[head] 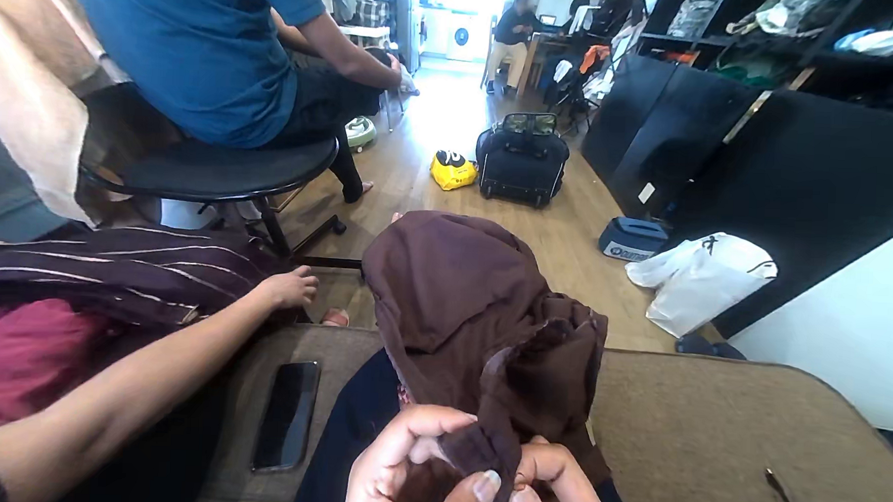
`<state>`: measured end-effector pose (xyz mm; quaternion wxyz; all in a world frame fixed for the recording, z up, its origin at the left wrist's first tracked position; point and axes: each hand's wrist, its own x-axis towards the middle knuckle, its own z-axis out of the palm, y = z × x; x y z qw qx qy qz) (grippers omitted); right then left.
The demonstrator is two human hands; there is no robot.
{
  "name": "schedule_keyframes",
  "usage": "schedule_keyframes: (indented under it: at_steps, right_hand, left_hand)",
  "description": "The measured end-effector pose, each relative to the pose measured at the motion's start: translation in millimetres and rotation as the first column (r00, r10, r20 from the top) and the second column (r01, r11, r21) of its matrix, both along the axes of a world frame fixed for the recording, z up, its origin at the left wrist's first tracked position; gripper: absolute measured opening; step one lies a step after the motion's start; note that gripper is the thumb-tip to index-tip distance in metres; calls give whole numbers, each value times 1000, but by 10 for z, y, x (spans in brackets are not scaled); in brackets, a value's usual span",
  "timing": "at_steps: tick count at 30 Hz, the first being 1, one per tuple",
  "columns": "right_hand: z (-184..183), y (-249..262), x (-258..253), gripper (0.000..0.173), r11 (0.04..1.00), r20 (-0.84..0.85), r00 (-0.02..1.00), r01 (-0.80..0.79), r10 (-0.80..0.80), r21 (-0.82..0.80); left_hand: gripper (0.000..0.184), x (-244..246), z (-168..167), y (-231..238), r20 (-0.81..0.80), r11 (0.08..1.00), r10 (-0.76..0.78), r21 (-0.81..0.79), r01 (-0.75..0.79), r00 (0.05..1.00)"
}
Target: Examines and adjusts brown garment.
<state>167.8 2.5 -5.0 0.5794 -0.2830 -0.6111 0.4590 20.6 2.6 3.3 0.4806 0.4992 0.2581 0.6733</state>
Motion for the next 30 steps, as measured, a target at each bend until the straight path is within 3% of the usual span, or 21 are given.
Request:
schedule_keyframes:
  at_steps: [6, 13, 18, 23, 28, 30]
  right_hand:
    - [-10, 59, 20, 18, 994, 51, 995, 76, -80, 79]
    - [-18, 100, 29, 18, 988, 56, 993, 95, -103, 119]
    - [-15, 89, 17, 15, 990, 49, 995, 77, -84, 116]
    - [-25, 77, -2, 12, 998, -23, 999, 40, -39, 53]
    - [-8, 78, 5, 4, 1000, -96, 995, 26, -25, 8]
    - [3, 84, 4, 9, 1000, -140, 990, 13, -15, -14]
  left_hand:
    - [29, -43, -12, 37, -132, 994, 8, 108, 7, 991]
    - [12, -84, -28, 44, -132, 996, -65, 57, 73, 989]
    - [13, -85, -55, 35, -123, 999, -50, 16, 52, 991]
    - [16, -50, -46, 29, -13, 992, -120, -40, 120, 993]
    - [15, -48, -64, 34, -51, 995, -93, -24, 92, 994]
    - [14, -52, -64, 34, -69, 996, -85, -20, 83, 994]
